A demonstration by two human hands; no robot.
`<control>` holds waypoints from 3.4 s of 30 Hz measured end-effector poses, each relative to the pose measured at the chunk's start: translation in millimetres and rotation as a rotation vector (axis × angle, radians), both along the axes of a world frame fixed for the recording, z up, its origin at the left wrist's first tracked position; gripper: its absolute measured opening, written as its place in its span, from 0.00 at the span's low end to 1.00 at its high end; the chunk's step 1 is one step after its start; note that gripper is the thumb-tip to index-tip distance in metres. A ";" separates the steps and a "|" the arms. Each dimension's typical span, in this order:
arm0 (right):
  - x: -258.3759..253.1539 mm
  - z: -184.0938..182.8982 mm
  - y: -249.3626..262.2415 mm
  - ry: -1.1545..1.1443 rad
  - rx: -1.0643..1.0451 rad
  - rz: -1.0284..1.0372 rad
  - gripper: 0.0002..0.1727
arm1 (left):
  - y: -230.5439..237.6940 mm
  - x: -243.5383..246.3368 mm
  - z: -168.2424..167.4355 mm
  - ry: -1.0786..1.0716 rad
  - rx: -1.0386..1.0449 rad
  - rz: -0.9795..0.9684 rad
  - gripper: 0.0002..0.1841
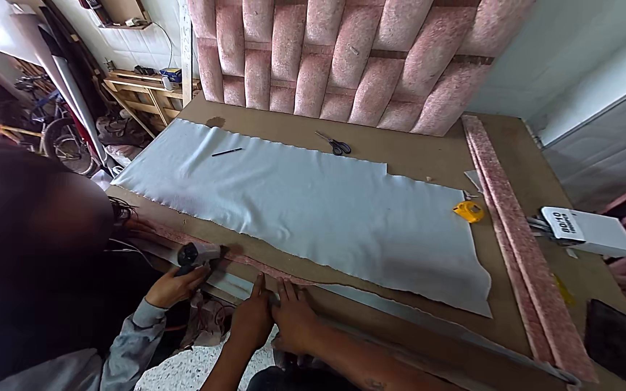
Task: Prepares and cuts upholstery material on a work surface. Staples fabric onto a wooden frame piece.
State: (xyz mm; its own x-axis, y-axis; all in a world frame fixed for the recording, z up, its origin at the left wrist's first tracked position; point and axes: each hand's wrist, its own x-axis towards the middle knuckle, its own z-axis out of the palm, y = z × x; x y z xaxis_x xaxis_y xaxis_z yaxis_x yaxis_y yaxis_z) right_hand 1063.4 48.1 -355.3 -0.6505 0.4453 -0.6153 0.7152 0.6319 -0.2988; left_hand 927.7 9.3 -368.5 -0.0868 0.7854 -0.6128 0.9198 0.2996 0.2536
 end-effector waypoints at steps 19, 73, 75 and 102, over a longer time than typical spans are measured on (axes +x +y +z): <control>43.8 10.6 13.9 0.347 0.011 -0.246 0.32 | 8.9 4.9 -15.2 -0.054 0.210 -0.200 0.49; 155.9 -14.8 22.5 0.207 0.142 -0.122 0.28 | 9.8 103.0 -19.2 0.131 0.295 0.044 0.34; 154.5 -14.0 21.5 0.190 0.135 -0.128 0.29 | 8.5 104.0 -20.4 0.134 0.287 0.043 0.35; 139.4 -23.2 37.1 0.124 0.117 -0.058 0.30 | 11.3 96.9 -20.0 0.080 0.232 0.163 0.36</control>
